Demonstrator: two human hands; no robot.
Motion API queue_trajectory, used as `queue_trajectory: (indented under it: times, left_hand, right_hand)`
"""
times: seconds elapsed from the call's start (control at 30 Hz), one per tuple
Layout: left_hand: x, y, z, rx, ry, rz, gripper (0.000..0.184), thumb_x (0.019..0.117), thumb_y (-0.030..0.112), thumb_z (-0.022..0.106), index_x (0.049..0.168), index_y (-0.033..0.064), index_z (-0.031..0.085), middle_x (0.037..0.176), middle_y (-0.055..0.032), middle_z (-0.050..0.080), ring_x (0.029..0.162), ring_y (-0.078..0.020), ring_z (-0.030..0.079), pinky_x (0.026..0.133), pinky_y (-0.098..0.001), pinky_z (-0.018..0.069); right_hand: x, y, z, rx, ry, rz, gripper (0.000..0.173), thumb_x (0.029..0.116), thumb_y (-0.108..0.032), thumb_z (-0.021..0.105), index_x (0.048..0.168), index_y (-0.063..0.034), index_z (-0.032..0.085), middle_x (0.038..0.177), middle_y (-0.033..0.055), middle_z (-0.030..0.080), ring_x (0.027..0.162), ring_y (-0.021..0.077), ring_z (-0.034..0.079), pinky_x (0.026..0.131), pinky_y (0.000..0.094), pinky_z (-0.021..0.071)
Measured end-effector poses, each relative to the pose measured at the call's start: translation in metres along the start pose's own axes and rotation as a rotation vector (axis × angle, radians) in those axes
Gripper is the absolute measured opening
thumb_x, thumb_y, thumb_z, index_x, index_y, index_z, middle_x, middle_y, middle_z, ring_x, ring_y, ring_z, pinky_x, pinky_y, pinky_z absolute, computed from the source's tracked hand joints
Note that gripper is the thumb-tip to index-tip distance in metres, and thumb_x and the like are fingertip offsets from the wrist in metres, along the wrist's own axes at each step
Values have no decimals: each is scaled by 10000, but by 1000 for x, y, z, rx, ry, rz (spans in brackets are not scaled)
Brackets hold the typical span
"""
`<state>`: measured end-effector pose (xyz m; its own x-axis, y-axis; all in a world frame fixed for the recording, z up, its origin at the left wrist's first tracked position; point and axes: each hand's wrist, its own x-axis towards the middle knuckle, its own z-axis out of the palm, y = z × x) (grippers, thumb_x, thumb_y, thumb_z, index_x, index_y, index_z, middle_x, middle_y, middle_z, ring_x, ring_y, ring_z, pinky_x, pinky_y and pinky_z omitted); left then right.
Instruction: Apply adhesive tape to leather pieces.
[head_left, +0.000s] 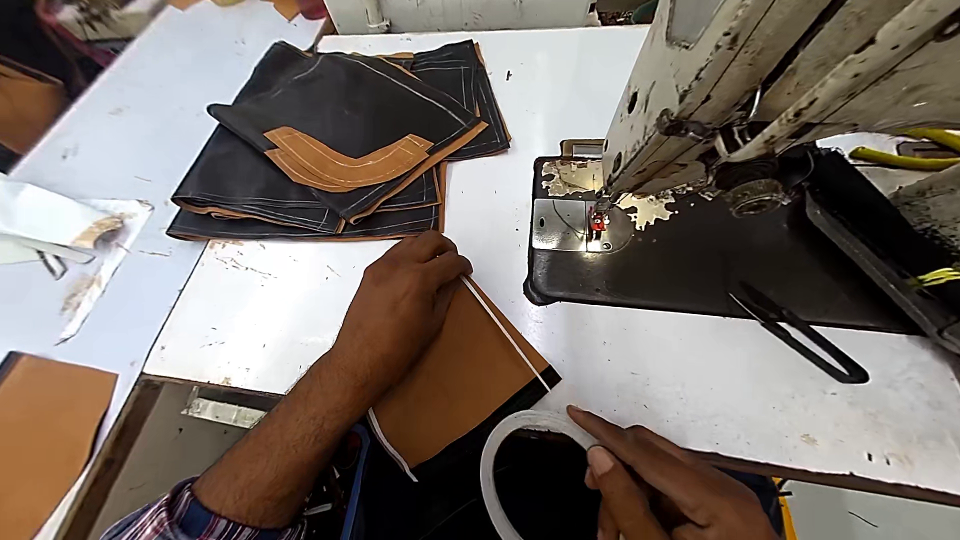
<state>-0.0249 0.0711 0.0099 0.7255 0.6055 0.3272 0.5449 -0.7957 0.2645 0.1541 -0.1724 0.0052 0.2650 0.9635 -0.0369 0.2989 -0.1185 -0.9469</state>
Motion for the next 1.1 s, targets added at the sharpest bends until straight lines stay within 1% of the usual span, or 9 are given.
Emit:
queue_trajectory:
  times: [0.3,0.53,0.6,0.67,0.77,0.9,1.0,1.03,1.1]
  left_hand:
    - [-6,-4,-3,43,-15,71,204,980,83,598,1043,108,790,1105,-68,709,1022,-202,669,874,-341,557]
    - [-18,-3,-5,7,-30,69,341,934,171,541,1172,92,773,1187,-67,686,1019,-181,629,844,-312,537]
    - [-17,0,-5,0,-30,24,326,961,260,559,1136,106,786,1168,-48,687,1006,-157,624,822,-301,529]
    - [-13,4,-4,-2,-7,-23,294,980,339,619,1058,129,810,1124,-25,706,984,-143,633,805,-300,525]
    - [-10,8,-1,10,24,-78,286,968,405,665,972,164,817,1071,7,720,963,-127,641,796,-303,516]
    - [-9,13,0,24,33,-143,302,948,440,685,998,170,810,1089,15,713,972,-126,643,807,-310,524]
    - [-9,20,1,16,62,-112,284,971,362,678,1086,120,770,1116,-57,699,1035,-221,645,862,-411,516]
    - [-10,23,3,15,73,-78,247,988,310,666,1093,108,762,1100,-66,708,1030,-232,652,861,-419,522]
    - [-14,26,8,40,89,-20,186,1005,226,632,1065,122,774,1033,-37,739,1002,-198,686,852,-379,550]
  right_hand:
    - [1,16,-12,4,21,15,286,1055,-117,575,1296,-66,721,864,40,659,582,78,615,479,224,558]
    - [2,16,-13,31,14,39,280,1052,-120,584,1288,-70,727,860,35,653,569,71,604,473,218,552]
    - [2,16,-14,30,0,39,278,1051,-123,588,1285,-74,730,855,36,645,566,70,597,471,218,546]
    - [2,16,-15,21,-11,31,277,1051,-126,587,1282,-80,734,852,36,638,566,69,595,473,216,545]
    - [3,16,-16,7,-20,21,277,1051,-136,591,1282,-94,737,851,38,636,567,69,594,472,219,542]
    - [3,17,-17,-10,-27,18,278,1052,-137,589,1284,-100,737,850,36,636,568,68,593,473,219,542]
    - [3,16,-17,-22,-34,20,280,1051,-136,587,1286,-100,736,854,39,638,575,69,599,478,215,542]
    - [3,16,-17,-23,-36,20,281,1051,-133,586,1287,-100,736,854,40,637,577,69,600,480,216,543]
    - [3,16,-17,-26,-38,22,280,1051,-132,585,1284,-101,738,853,45,645,583,73,603,483,223,544]
